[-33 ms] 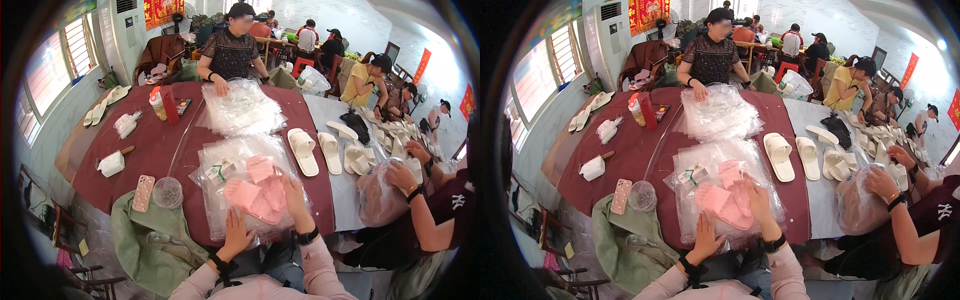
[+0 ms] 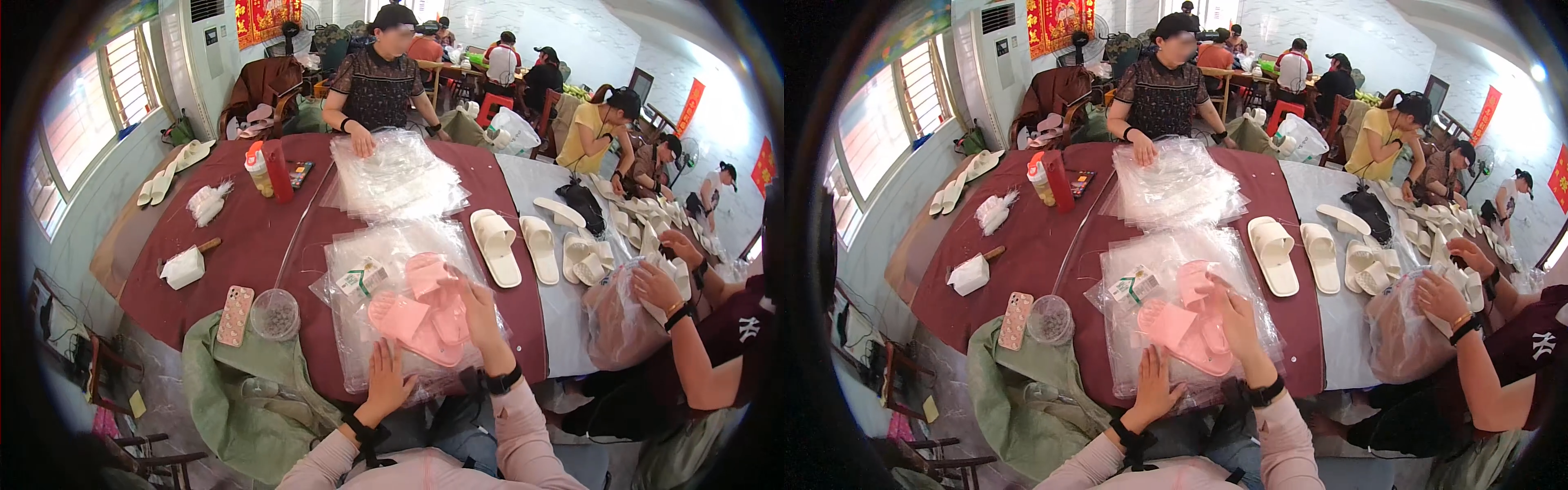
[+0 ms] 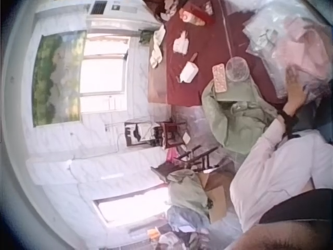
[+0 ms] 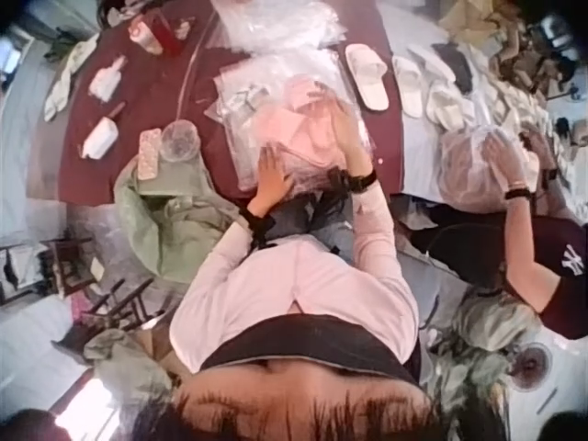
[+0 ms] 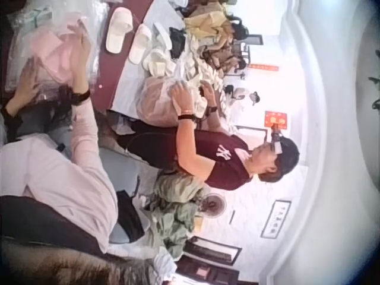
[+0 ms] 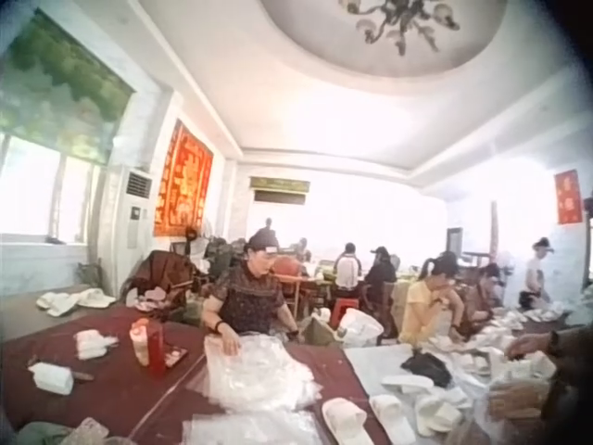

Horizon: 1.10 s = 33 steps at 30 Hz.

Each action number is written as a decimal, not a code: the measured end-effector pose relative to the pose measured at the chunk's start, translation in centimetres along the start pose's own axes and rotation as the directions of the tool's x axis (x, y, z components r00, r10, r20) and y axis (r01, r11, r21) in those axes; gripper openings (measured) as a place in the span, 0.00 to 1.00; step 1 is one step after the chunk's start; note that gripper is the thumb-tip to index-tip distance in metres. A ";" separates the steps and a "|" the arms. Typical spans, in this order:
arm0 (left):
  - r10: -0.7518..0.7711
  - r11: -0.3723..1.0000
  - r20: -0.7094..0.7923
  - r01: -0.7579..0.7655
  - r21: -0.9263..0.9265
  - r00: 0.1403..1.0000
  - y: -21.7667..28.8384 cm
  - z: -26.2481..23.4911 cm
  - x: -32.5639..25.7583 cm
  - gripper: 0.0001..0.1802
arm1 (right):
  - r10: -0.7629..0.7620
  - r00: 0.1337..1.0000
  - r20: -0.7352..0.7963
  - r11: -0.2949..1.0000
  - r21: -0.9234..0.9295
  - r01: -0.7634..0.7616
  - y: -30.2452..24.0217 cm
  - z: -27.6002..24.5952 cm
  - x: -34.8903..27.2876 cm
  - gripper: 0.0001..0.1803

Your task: Packing manufactured slippers into plastic bags and larger containers in a factory setting.

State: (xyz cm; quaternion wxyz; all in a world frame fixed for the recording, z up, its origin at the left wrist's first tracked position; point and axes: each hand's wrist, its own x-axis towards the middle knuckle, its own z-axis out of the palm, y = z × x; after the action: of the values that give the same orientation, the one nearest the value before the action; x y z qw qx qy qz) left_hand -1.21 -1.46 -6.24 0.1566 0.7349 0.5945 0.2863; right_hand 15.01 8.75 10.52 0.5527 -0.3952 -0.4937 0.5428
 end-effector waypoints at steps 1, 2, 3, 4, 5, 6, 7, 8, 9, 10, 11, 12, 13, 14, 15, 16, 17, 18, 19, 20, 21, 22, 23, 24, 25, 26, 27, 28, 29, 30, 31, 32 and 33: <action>0.002 0.999 0.042 -0.004 0.050 0.999 0.5 -0.3 0.6 0.47 | -0.007 1.000 -0.006 1.000 -0.002 0.007 -0.3 0.2 0.9 0.22; 0.003 0.995 0.084 -0.011 0.101 0.997 0.8 -0.4 1.1 0.47 | -0.017 1.000 -0.012 0.999 -0.036 0.016 -0.3 0.2 1.7 0.21; 0.014 0.995 0.084 -0.022 0.099 0.996 0.9 -0.4 1.4 0.47 | -0.026 0.999 -0.017 0.997 -0.071 0.025 -0.4 0.1 2.1 0.21; 0.011 0.993 0.074 -0.020 0.114 0.997 0.8 -0.4 1.3 0.47 | -0.026 1.000 -0.012 0.997 -0.067 0.025 -0.6 0.5 2.0 0.21; 0.010 0.992 0.065 -0.018 0.127 0.998 0.7 -0.4 1.2 0.46 | -0.045 0.997 -0.067 0.999 -0.018 0.044 -0.9 0.9 1.8 0.21; 0.007 0.991 0.063 -0.015 0.129 0.998 0.6 -0.4 1.1 0.46 | -0.061 0.991 -0.123 0.997 0.030 0.065 -1.3 1.2 1.5 0.20; 0.023 0.983 0.073 -0.036 0.180 0.997 0.5 -0.3 1.1 0.45 | -0.060 0.991 -0.118 0.997 0.031 0.064 -1.6 1.3 1.2 0.20; 0.038 0.972 0.084 -0.057 0.230 0.996 0.4 -0.3 1.1 0.44 | -0.067 0.981 -0.183 0.998 -0.030 0.063 -1.8 1.2 0.8 0.20; 0.033 0.972 0.082 -0.051 0.230 0.996 0.3 -0.3 1.1 0.44 | -0.079 0.966 -0.246 0.994 -0.091 0.058 -1.9 1.2 0.6 0.19; 0.042 0.971 0.071 -0.057 0.233 0.997 0.4 -0.2 1.1 0.44 | -0.078 0.966 -0.248 0.994 -0.093 0.057 -1.9 1.1 0.6 0.19; 0.050 0.970 0.061 -0.063 0.236 0.997 0.5 -0.2 1.2 0.44 | -0.109 0.967 -0.232 0.993 -0.064 0.097 -1.9 1.0 0.5 0.18; 0.050 0.970 0.063 -0.063 0.233 0.997 0.5 -0.1 1.2 0.44 | -0.140 0.966 -0.216 0.990 -0.034 0.136 -1.8 0.8 0.5 0.18; 0.046 0.967 0.072 -0.063 0.249 0.996 0.4 -0.2 1.3 0.44 | -0.139 0.966 -0.219 0.990 -0.035 0.134 -1.4 0.3 0.6 0.18; 0.043 0.963 0.079 -0.063 0.264 0.996 0.4 -0.2 1.5 0.44 | -0.155 0.959 -0.237 0.987 -0.088 0.137 -1.0 -0.8 1.0 0.18; 0.044 0.963 0.080 -0.064 0.261 0.996 0.5 -0.3 1.5 0.44 | -0.171 0.952 -0.255 0.980 -0.141 0.139 -0.8 -1.6 1.2 0.17; 0.045 0.963 0.079 -0.064 0.260 0.996 0.5 -0.3 1.6 0.44 | -0.172 0.952 -0.253 0.980 -0.141 0.140 -1.0 -1.9 1.3 0.17; 0.045 0.964 0.078 -0.064 0.259 0.996 0.5 -0.4 1.7 0.45 | -0.162 0.942 -0.293 0.982 -0.140 0.125 -1.2 -2.1 1.2 0.18; 0.045 0.964 0.076 -0.063 0.259 0.996 0.3 -0.3 1.8 0.45 | -0.151 0.931 -0.333 0.984 -0.137 0.110 -1.4 -2.3 1.2 0.18; 0.047 0.961 0.092 -0.070 0.268 0.995 0.1 -0.4 1.9 0.45 | -0.151 0.931 -0.331 0.984 -0.137 0.111 -1.6 -2.2 1.1 0.18; 0.049 0.958 0.109 -0.077 0.277 0.993 -0.2 -0.4 2.0 0.45 | -0.157 0.908 -0.389 0.984 -0.137 0.112 -1.7 -2.2 1.1 0.18; 0.049 0.958 0.109 -0.077 0.277 0.993 -0.4 -0.5 2.0 0.45 | -0.162 0.880 -0.447 0.984 -0.137 0.112 -1.9 -2.2 1.0 0.18; 0.040 0.952 0.137 -0.079 0.295 0.990 -0.4 -0.8 2.3 0.45 | -0.164 0.879 -0.447 0.984 -0.137 0.114 -2.3 -2.2 0.9 0.18; 0.031 0.946 0.165 -0.082 0.313 0.986 -0.5 -1.1 2.6 0.44 | -0.241 0.854 -0.461 0.968 -0.177 0.178 -2.8 -2.3 0.9 0.19; 0.034 0.946 0.166 -0.085 0.313 0.986 -0.6 -1.3 2.7 0.44 | -0.316 0.823 -0.472 0.946 -0.218 0.239 -3.0 -2.5 0.8 0.20; 0.021 0.947 0.179 -0.077 0.313 0.984 -0.7 -1.5 2.8 0.45 | -0.318 0.821 -0.474 0.946 -0.218 0.241 -3.1 -2.6 0.7 0.20; 0.008 0.947 0.192 -0.069 0.313 0.981 -0.9 -1.7 3.0 0.46 | -0.272 0.819 -0.505 0.962 -0.145 0.230 -3.1 -2.8 0.4 0.21; 0.012 0.947 0.194 -0.073 0.313 0.981 -1.2 -1.9 3.3 0.46 | -0.224 0.817 -0.532 0.973 -0.071 0.221 -3.1 -3.0 0.3 0.22; -0.007 0.950 0.202 -0.056 0.306 0.979 -1.5 -2.2 3.8 0.46 | -0.226 0.813 -0.537 0.972 -0.073 0.222 -3.0 -3.3 0.2 0.22; -0.026 0.953 0.210 -0.039 0.300 0.977 -1.6 -2.5 4.1 0.46 | -0.167 0.850 -0.500 0.986 -0.065 0.156 -2.9 -3.5 0.2 0.22; -0.021 0.953 0.214 -0.045 0.299 0.977 -1.8 -2.9 4.5 0.46 | -0.106 0.881 -0.461 0.994 -0.060 0.089 -2.9 -3.8 0.1 0.23; -0.019 0.948 0.225 -0.053 0.313 0.974 -1.8 -3.5 4.9 0.45 | -0.108 0.877 -0.468 0.994 -0.061 0.090 -3.1 -4.0 0.1 0.23; -0.018 0.943 0.235 -0.062 0.326 0.972 -1.6 -3.9 5.1 0.44 | -0.137 0.901 -0.411 0.989 -0.002 0.149 -3.5 -4.1 0.4 0.24; -0.011 0.943 0.239 -0.070 0.325 0.971 -1.3 -4.2 5.1 0.44 | -0.171 0.920 -0.353 0.977 0.061 0.205 -3.8 -4.3 0.4 0.25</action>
State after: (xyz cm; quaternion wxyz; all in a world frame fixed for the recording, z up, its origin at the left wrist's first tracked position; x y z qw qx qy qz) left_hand -4.16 3.29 -2.51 0.0966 0.7885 0.5999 0.0949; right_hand 19.99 9.24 13.39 0.6987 -0.4081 -0.3977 0.4326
